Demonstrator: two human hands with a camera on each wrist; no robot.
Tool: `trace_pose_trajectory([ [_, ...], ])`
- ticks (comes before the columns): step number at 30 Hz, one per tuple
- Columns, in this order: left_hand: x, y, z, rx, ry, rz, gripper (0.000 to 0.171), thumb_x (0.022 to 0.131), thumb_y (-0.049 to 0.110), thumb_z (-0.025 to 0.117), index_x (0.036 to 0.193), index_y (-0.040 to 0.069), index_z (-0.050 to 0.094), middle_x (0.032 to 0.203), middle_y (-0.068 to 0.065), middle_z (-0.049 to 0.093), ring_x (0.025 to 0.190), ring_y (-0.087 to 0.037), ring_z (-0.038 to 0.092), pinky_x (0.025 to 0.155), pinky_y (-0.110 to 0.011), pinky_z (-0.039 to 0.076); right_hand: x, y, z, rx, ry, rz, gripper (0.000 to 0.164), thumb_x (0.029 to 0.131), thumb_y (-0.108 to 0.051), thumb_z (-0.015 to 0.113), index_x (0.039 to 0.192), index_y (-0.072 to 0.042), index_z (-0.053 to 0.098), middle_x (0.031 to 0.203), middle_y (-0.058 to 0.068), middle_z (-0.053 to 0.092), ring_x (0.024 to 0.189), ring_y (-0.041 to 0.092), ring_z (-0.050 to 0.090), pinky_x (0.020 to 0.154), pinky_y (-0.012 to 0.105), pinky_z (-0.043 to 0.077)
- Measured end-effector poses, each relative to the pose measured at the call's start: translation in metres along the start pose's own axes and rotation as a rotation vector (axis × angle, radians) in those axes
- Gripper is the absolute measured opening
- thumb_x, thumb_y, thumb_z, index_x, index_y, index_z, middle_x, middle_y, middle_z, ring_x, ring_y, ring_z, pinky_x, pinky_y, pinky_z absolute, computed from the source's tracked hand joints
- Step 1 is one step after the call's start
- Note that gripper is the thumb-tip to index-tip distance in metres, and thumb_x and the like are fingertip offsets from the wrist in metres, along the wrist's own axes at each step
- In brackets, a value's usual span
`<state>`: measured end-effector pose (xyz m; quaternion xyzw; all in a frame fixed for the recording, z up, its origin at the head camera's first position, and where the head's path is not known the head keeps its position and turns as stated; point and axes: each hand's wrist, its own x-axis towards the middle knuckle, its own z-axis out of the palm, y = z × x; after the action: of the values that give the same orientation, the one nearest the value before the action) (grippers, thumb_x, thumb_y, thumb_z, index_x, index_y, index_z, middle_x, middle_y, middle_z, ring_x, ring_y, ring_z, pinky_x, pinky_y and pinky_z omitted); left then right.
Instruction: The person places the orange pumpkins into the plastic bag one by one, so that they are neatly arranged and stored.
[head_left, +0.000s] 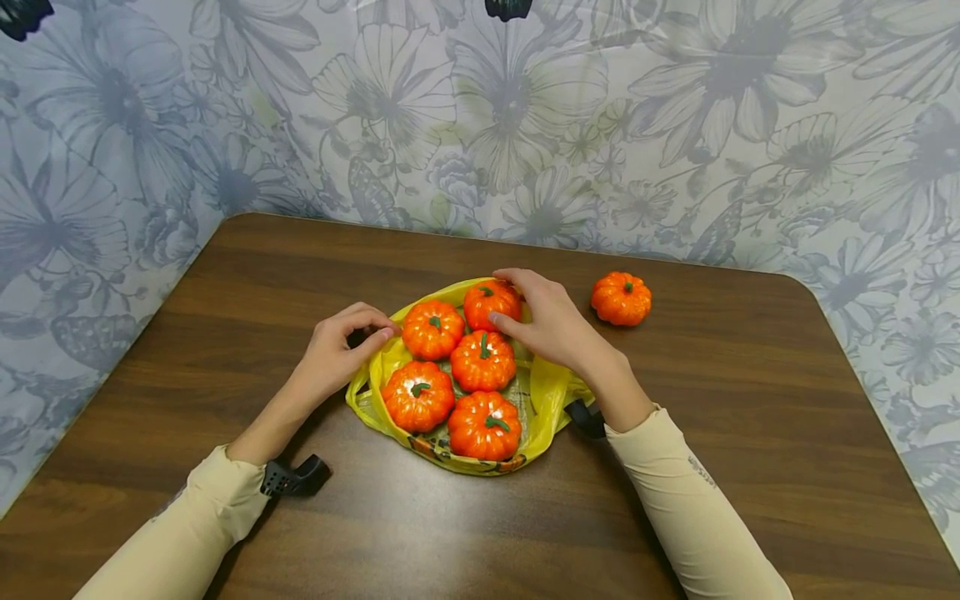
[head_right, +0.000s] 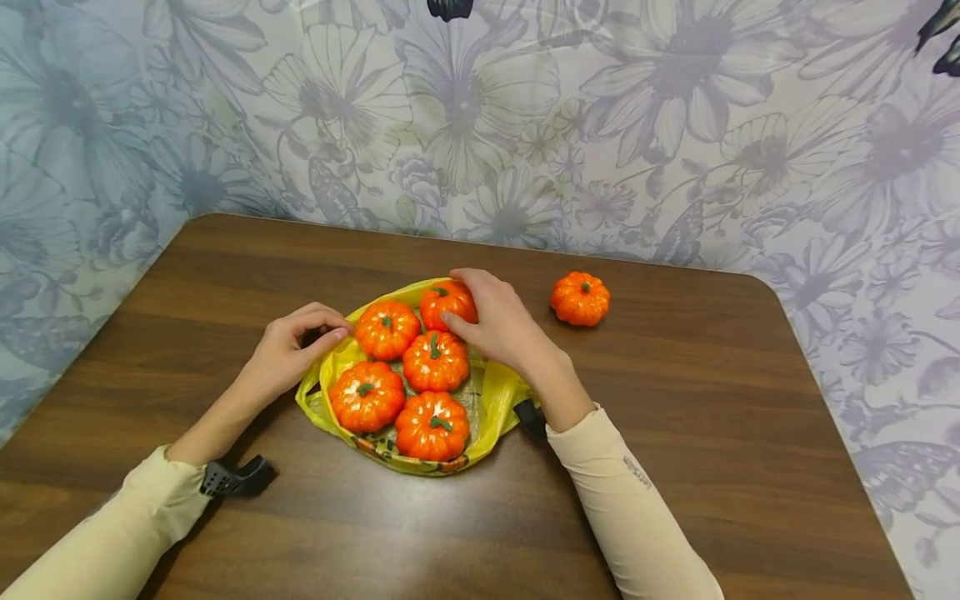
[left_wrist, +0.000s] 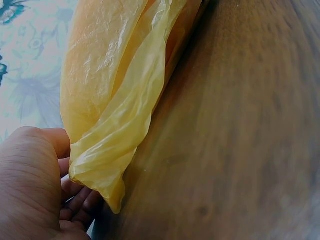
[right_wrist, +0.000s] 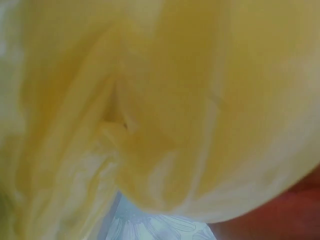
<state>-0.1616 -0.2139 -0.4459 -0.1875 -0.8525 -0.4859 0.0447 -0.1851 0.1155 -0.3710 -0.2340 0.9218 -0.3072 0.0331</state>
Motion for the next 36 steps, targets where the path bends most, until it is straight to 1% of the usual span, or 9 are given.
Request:
trace_pose_trajectory([
  [4, 0.000, 0.000, 0.000, 0.001, 0.000, 0.005, 0.011, 0.103, 0.016, 0.071, 0.107, 0.017, 0.081, 0.108, 0.001, 0.073, 0.101, -0.009, 0.061, 0.090, -0.024, 0.046, 0.001, 0.001, 0.001, -0.017, 0.002, -0.030, 0.059, 0.095, -0.019, 0.080, 0.146, -0.002, 0.056, 0.147, 0.015, 0.059, 0.133, 0.032, 0.059, 0.114, 0.047, 0.046],
  [7, 0.000, 0.000, -0.001, 0.002, 0.001, 0.009, 0.011, 0.103, 0.015, 0.071, 0.107, 0.017, 0.081, 0.108, 0.001, 0.073, 0.100, -0.009, 0.061, 0.088, -0.024, 0.046, 0.001, 0.001, 0.002, -0.031, 0.011, -0.044, 0.058, 0.093, -0.018, 0.082, 0.144, -0.001, 0.058, 0.146, 0.016, 0.060, 0.131, 0.032, 0.059, 0.113, 0.047, 0.047],
  [10, 0.000, 0.001, -0.001, 0.004, 0.001, 0.009, 0.011, 0.103, 0.015, 0.071, 0.107, 0.017, 0.080, 0.108, 0.001, 0.073, 0.100, -0.009, 0.061, 0.086, -0.023, 0.046, 0.001, 0.000, 0.001, -0.023, 0.030, -0.048, 0.055, 0.094, -0.017, 0.081, 0.142, -0.001, 0.060, 0.145, 0.015, 0.061, 0.128, 0.032, 0.062, 0.110, 0.047, 0.050],
  [15, -0.001, 0.001, -0.002, 0.008, -0.002, 0.001, 0.011, 0.103, 0.016, 0.070, 0.107, 0.017, 0.080, 0.109, 0.000, 0.073, 0.100, -0.009, 0.060, 0.086, -0.022, 0.046, 0.000, -0.002, -0.001, 0.021, 0.074, -0.057, 0.047, 0.096, -0.015, 0.076, 0.139, -0.001, 0.063, 0.143, 0.014, 0.063, 0.129, 0.032, 0.062, 0.107, 0.046, 0.054],
  [22, -0.001, 0.000, -0.002, 0.020, 0.001, -0.008, 0.011, 0.103, 0.017, 0.070, 0.106, 0.016, 0.080, 0.109, 0.000, 0.072, 0.101, -0.009, 0.060, 0.087, -0.023, 0.045, -0.001, 0.000, -0.004, 0.051, 0.117, -0.090, 0.040, 0.097, -0.012, 0.074, 0.135, -0.002, 0.065, 0.139, 0.014, 0.065, 0.130, 0.032, 0.062, 0.105, 0.049, 0.054],
  [29, -0.003, 0.002, 0.000, 0.013, 0.011, 0.015, 0.010, 0.102, 0.015, 0.071, 0.106, 0.016, 0.080, 0.107, 0.000, 0.073, 0.097, -0.008, 0.060, 0.084, -0.021, 0.045, -0.006, 0.004, -0.010, 0.072, 0.165, -0.079, 0.040, 0.097, -0.011, 0.076, 0.135, -0.004, 0.066, 0.137, 0.012, 0.067, 0.125, 0.033, 0.065, 0.105, 0.048, 0.054],
  [36, -0.003, 0.001, 0.001, 0.012, 0.012, 0.016, 0.010, 0.102, 0.015, 0.071, 0.106, 0.017, 0.080, 0.108, 0.001, 0.073, 0.099, -0.008, 0.060, 0.085, -0.021, 0.046, -0.011, 0.008, -0.019, 0.078, 0.199, -0.073, 0.042, 0.096, -0.011, 0.077, 0.136, -0.004, 0.066, 0.136, 0.011, 0.068, 0.126, 0.032, 0.065, 0.106, 0.046, 0.054],
])
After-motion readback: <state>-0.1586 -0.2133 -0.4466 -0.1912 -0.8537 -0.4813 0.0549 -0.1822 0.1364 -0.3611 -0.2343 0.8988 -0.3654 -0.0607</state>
